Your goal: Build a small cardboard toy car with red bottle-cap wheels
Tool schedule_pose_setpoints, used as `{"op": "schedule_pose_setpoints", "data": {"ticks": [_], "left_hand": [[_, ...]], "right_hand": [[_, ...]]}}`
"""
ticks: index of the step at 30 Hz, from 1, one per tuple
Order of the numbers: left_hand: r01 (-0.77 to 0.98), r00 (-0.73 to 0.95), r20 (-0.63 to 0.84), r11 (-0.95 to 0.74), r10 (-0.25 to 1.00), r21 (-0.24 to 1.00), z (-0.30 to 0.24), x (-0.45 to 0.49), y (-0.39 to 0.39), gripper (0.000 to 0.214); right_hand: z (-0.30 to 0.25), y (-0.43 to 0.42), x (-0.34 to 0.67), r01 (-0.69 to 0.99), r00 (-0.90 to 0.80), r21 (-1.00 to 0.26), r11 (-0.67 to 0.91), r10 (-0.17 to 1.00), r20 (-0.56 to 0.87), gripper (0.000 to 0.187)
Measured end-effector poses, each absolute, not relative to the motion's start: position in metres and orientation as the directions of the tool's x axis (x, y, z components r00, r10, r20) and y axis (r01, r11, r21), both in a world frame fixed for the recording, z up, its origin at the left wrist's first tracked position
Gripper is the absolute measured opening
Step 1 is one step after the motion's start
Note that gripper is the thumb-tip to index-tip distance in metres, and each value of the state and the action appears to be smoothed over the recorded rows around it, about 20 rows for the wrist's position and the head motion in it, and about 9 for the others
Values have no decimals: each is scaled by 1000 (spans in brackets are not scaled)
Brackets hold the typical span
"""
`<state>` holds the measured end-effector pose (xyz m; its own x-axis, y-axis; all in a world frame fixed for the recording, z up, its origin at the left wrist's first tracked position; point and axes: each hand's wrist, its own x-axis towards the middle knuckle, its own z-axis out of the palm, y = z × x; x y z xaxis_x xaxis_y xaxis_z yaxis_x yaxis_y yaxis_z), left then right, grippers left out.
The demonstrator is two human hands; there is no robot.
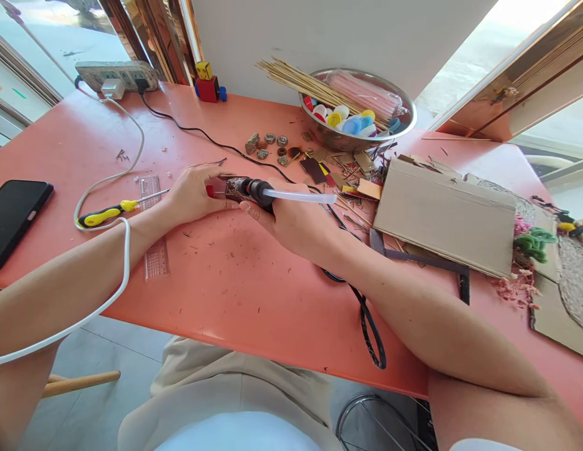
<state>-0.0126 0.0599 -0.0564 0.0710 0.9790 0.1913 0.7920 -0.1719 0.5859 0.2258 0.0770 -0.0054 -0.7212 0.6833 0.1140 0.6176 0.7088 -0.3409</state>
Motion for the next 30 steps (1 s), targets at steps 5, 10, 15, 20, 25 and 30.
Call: {"op": "schedule_pose_setpoints", "data": {"ticks": [5, 10, 15, 20, 25, 30], "left_hand": [[786, 79, 202, -185, 976, 589, -56, -13, 60, 51], [786, 79, 198, -183, 977, 590, -56, -12, 60, 54], [783, 75, 190, -175, 979, 597, -56, -13, 59, 58], [777, 78, 190, -179, 979, 603, -56, -15, 59, 57], [786, 75, 190, -176, 979, 592, -56, -14, 60, 59], [789, 93, 199, -194, 976, 582, -58, -16, 60, 61]], "right_hand": [[-7, 76, 229, 630, -707, -368, 684, 701, 91, 34], [-6, 75, 232, 595, -727, -392, 702, 678, 111, 35], [-3, 71, 232, 625, -716, -364, 691, 693, 86, 35], [-2, 70, 231, 613, -726, -384, 690, 684, 70, 36], [-3, 71, 231, 605, -724, -389, 695, 683, 95, 36], [-2, 71, 232, 605, -730, -391, 694, 680, 76, 39]]}}
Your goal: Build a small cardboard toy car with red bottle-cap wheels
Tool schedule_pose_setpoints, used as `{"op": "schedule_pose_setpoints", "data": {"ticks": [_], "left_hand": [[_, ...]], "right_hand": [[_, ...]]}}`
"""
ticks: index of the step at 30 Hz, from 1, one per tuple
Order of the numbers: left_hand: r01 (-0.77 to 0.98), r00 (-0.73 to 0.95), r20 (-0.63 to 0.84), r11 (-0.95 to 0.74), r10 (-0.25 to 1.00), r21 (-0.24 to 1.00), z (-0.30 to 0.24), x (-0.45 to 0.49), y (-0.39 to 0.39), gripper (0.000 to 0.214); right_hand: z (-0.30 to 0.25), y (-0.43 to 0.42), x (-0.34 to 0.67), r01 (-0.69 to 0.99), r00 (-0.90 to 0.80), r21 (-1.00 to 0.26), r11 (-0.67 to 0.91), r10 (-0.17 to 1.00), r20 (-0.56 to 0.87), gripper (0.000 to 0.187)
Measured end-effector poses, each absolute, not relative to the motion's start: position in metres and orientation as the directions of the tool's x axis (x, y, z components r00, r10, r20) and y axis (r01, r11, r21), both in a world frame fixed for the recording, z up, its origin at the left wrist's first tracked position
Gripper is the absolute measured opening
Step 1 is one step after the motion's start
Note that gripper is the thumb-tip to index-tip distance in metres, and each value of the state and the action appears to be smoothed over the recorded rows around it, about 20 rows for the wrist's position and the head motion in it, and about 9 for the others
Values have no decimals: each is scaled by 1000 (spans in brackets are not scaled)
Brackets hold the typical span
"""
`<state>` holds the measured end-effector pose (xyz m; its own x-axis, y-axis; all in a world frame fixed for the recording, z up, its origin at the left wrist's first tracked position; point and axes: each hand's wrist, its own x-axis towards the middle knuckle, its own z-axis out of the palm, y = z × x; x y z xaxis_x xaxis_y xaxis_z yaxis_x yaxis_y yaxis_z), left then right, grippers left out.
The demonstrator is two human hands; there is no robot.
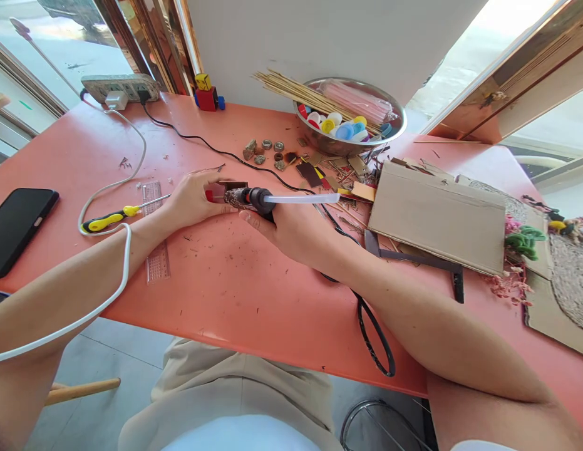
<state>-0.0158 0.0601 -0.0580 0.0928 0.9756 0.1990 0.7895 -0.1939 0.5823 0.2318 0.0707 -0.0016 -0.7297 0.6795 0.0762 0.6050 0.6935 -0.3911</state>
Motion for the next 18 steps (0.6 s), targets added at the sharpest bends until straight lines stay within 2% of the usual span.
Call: {"op": "schedule_pose_setpoints", "data": {"ticks": [18], "left_hand": [[793, 81, 195, -182, 977, 582, -59, -16, 59, 63]], "right_hand": [[9, 74, 238, 582, -723, -476, 659, 688, 69, 30]]}}
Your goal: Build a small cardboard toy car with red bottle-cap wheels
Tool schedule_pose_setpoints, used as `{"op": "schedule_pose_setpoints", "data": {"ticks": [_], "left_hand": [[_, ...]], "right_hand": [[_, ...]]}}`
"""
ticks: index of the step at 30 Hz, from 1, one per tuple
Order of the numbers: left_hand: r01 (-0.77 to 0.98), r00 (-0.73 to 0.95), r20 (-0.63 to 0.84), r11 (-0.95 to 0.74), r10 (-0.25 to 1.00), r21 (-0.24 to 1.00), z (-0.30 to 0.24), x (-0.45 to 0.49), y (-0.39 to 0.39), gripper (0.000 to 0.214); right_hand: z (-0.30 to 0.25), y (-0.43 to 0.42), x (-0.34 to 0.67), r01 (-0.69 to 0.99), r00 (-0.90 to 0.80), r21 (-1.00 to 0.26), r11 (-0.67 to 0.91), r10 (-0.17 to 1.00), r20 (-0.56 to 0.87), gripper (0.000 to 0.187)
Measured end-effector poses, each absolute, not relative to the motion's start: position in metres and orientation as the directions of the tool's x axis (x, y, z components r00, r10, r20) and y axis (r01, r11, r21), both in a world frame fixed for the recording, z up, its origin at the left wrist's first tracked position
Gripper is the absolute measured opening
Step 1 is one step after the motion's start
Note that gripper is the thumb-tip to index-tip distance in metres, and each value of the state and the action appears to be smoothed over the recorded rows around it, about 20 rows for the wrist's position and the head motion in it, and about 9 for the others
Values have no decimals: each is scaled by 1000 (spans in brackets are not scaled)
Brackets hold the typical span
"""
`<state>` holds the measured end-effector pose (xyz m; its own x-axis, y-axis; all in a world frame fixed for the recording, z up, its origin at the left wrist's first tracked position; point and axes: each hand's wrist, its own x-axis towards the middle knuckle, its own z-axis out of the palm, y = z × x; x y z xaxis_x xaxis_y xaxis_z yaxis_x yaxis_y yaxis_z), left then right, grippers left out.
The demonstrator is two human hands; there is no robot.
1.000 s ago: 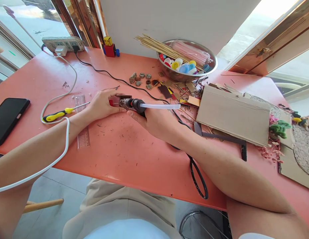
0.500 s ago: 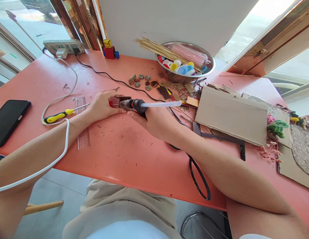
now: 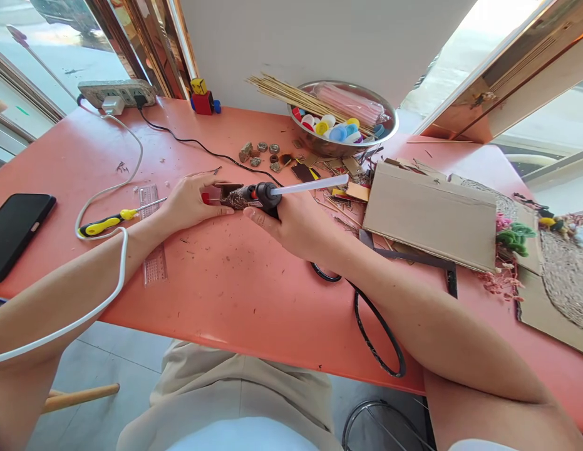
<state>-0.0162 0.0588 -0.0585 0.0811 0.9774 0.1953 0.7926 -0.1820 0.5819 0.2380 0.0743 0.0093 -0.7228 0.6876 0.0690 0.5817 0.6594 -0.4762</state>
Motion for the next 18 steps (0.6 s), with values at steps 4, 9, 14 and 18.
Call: {"op": "schedule_pose_setpoints", "data": {"ticks": [4, 9, 14, 18], "left_hand": [[798, 77, 182, -170, 980, 578, -57, -16, 59, 64], [803, 68, 184, -163, 981, 574, -58, -16, 59, 63], [794, 74, 189, -172, 979, 583, -58, -16, 58, 64], [788, 57, 176, -152, 983, 596, -57, -15, 56, 64]], "right_hand": [[10, 76, 242, 577, -720, -486, 657, 689, 77, 31], [11, 77, 245, 579, -720, -490, 652, 691, 69, 33], [13, 76, 246, 603, -701, -496, 625, 712, 44, 33], [15, 77, 248, 608, -701, -496, 619, 712, 29, 34]]}}
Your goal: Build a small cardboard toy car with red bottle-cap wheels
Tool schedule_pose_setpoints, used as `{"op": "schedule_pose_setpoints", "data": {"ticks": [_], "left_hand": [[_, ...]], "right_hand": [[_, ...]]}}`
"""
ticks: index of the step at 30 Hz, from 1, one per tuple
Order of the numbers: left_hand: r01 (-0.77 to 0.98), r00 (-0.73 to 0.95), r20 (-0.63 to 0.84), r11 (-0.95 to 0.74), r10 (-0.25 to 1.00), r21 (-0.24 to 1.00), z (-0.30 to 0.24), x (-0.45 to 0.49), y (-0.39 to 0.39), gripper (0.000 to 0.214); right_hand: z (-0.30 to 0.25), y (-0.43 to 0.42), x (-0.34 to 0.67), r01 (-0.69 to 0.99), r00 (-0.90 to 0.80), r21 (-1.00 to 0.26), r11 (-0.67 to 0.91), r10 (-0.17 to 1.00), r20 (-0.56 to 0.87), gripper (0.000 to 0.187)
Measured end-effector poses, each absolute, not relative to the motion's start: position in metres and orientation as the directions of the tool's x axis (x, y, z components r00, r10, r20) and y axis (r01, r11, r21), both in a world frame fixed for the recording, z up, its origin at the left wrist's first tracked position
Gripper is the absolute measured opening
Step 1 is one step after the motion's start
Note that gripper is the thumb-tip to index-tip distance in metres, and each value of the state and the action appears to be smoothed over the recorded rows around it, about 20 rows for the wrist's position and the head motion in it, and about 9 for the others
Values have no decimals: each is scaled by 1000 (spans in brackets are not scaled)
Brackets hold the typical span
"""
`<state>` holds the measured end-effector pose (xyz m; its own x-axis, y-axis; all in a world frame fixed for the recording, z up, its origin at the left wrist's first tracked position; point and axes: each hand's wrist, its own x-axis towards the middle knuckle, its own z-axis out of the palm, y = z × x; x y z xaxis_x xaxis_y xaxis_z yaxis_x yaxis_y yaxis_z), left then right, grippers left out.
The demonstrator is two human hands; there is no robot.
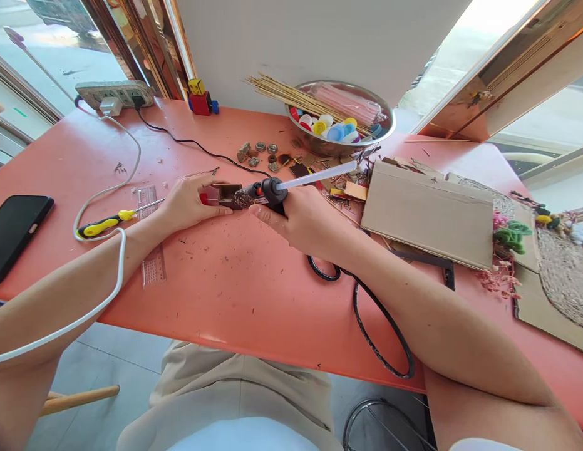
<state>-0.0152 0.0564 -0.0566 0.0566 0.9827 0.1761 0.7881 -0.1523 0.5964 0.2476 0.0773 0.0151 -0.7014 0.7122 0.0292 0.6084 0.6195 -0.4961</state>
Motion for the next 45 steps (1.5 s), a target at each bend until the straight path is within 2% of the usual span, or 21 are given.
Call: {"op": "schedule_pose_setpoints", "data": {"ticks": [4, 9, 14, 20, 30, 34, 45], "left_hand": [[782, 46, 162, -136, 986, 608, -56, -14, 56, 64], [778, 51, 179, -152, 982, 609, -57, -15, 56, 61], [780, 63, 189, -167, 980, 603, -57, -15, 57, 57], [787, 44, 174, -142, 984, 601, -56, -15, 57, 58], [776, 58, 180, -158, 982, 610, -57, -16, 56, 58], [785, 44, 163, -135, 986, 604, -56, -14, 57, 61], [779, 50, 185, -154, 982, 608, -58, -16, 57, 58]], "right_hand": [[16, 77, 249, 618, -704, -467, 633, 710, 30, 33], [18, 77, 248, 628, -724, -365, 687, 688, 52, 27], [17, 78, 253, 649, -731, -279, 708, 681, 28, 34], [19, 81, 263, 598, -773, -247, 762, 630, 74, 38], [14, 82, 258, 623, -725, -345, 702, 684, 85, 30], [8, 83, 258, 626, -711, -344, 699, 694, 115, 33], [18, 79, 261, 608, -758, -297, 736, 650, 61, 30]]}}
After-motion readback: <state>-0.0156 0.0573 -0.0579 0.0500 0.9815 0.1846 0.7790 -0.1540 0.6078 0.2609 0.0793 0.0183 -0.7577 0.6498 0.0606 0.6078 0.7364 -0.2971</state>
